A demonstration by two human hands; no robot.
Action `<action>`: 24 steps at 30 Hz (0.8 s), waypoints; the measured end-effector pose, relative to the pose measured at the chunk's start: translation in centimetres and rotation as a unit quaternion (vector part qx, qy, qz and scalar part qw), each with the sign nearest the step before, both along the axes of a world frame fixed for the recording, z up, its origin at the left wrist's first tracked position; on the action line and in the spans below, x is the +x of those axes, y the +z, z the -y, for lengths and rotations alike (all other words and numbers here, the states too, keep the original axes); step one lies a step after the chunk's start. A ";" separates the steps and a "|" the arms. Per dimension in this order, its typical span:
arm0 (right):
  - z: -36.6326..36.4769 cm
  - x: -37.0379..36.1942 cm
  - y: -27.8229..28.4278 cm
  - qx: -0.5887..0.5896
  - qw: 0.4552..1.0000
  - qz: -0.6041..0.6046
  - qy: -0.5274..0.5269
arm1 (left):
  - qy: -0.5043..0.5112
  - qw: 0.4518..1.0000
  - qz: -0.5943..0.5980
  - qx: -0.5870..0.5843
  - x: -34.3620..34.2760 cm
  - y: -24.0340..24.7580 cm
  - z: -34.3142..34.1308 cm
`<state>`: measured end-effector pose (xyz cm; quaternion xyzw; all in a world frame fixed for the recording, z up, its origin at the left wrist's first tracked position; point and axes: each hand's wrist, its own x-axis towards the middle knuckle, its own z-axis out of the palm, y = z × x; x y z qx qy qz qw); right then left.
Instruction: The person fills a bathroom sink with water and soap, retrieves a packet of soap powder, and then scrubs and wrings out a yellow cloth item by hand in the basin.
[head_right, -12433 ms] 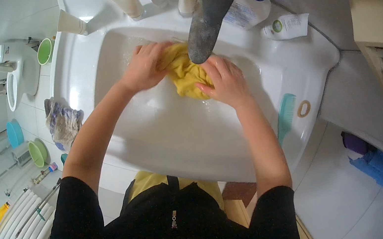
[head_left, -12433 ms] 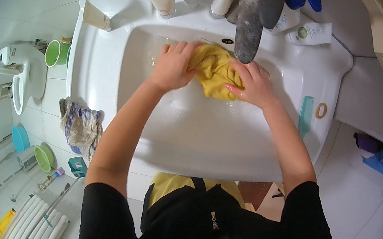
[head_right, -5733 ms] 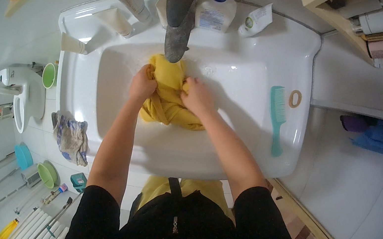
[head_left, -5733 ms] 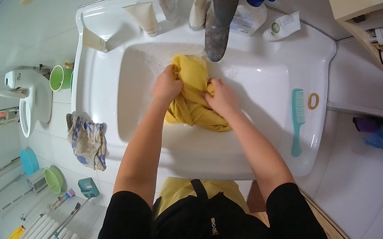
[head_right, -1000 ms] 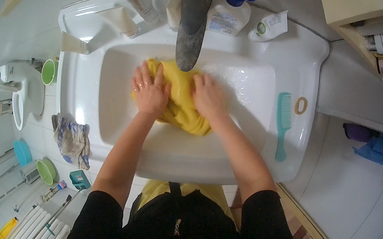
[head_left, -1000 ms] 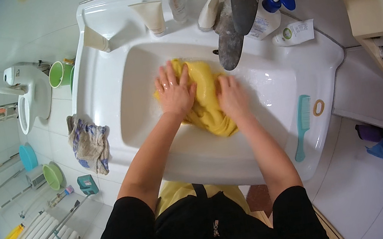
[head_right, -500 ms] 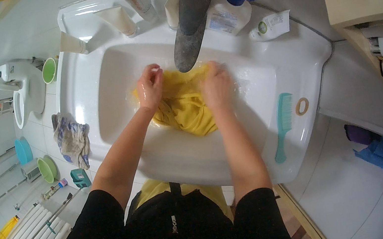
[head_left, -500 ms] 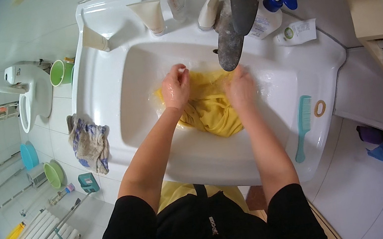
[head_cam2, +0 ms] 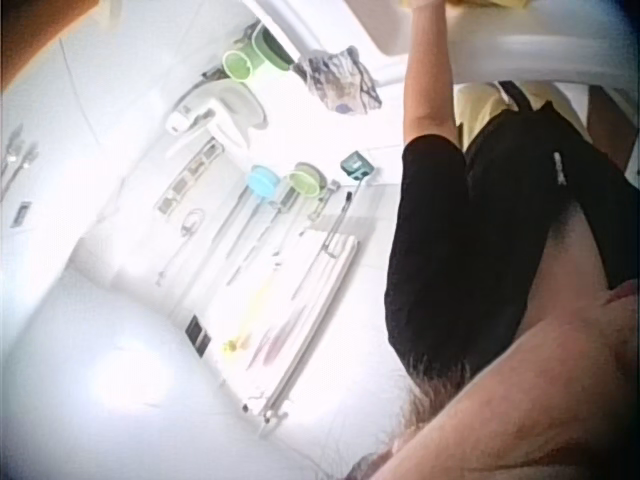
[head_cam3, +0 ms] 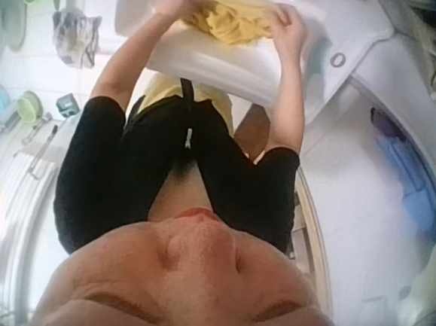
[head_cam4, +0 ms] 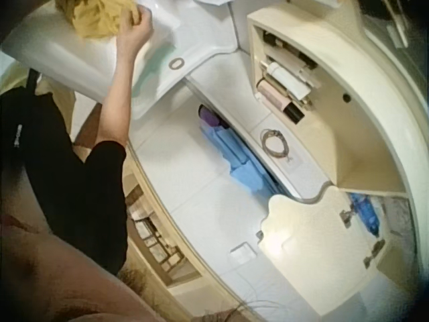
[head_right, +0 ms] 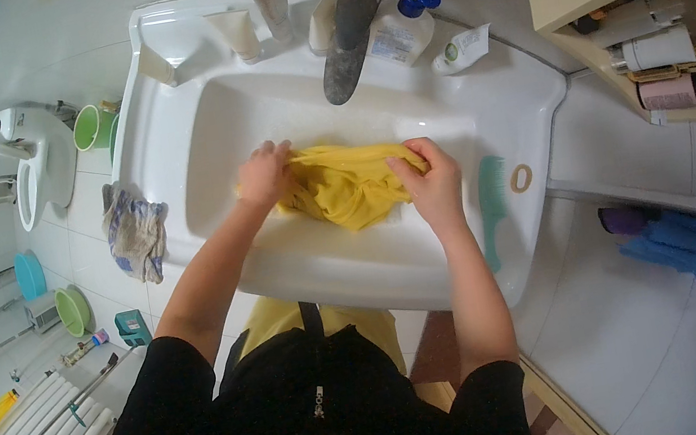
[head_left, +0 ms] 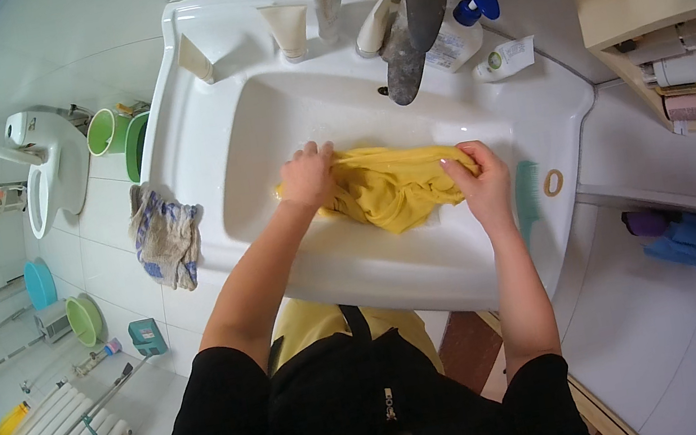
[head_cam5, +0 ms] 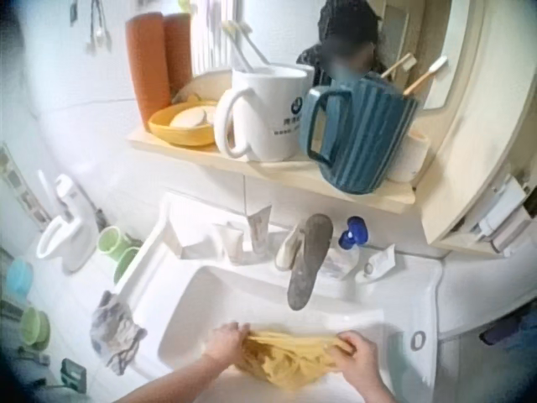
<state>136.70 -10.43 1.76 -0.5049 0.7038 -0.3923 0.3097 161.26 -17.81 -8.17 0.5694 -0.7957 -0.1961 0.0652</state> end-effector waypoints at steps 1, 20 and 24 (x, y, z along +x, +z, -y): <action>-0.2 -0.1 1.4 -0.007 1.000 0.018 -0.009 | 0.025 0.999 -0.027 0.020 0.0 1.2 0.5; 0.3 -4.6 -1.2 0.190 0.965 -0.054 0.174 | 0.082 0.907 -0.262 0.319 6.2 4.1 4.3; -2.3 -2.7 -5.4 0.162 0.966 -0.153 0.132 | 0.083 0.971 -0.135 0.181 7.3 -0.3 2.1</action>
